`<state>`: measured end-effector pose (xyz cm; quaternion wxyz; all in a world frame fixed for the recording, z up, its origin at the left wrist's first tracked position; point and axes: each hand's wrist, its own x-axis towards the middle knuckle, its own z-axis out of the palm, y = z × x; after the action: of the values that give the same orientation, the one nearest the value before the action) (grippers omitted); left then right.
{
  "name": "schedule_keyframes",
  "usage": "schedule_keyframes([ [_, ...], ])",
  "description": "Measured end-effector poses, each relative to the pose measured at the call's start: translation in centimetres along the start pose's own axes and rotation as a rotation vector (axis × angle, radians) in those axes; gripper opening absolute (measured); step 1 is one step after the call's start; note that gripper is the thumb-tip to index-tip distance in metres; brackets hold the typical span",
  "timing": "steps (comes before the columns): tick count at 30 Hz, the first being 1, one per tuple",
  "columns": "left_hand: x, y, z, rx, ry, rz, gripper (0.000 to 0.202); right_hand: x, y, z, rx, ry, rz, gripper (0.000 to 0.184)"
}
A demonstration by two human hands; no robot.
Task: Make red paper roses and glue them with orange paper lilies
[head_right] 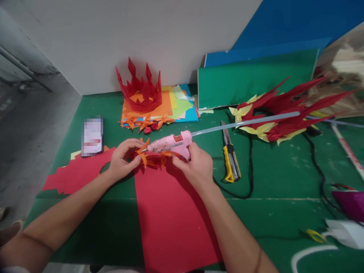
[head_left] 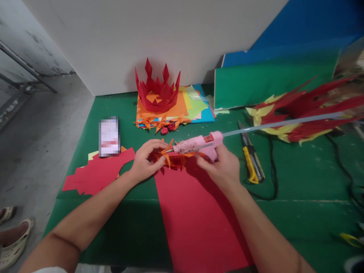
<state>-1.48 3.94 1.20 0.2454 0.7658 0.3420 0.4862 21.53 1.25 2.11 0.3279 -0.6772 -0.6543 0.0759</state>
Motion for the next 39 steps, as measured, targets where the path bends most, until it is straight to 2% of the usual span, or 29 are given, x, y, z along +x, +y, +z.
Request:
schedule_keyframes([
  [5, -0.1, -0.3, -0.1, -0.035, 0.002, -0.001, 0.024, 0.0, 0.0, -0.2, -0.001, -0.016, -0.004, 0.029],
  [21, -0.2, -0.2, 0.0, -0.049, 0.016, -0.007, 0.022, 0.0, 0.6, -0.1, -0.013, 0.06, -0.023, 0.026],
  [31, -0.1, -0.3, -0.1, -0.054, 0.012, 0.01, 0.02, 0.0, 0.5, 0.0, -0.014, 0.107, 0.049, 0.031],
  [39, -0.3, -0.4, -0.1, -0.093, 0.026, 0.02, 0.018, 0.4, 1.6, -0.1, 0.026, 0.147, 0.042, 0.047],
])
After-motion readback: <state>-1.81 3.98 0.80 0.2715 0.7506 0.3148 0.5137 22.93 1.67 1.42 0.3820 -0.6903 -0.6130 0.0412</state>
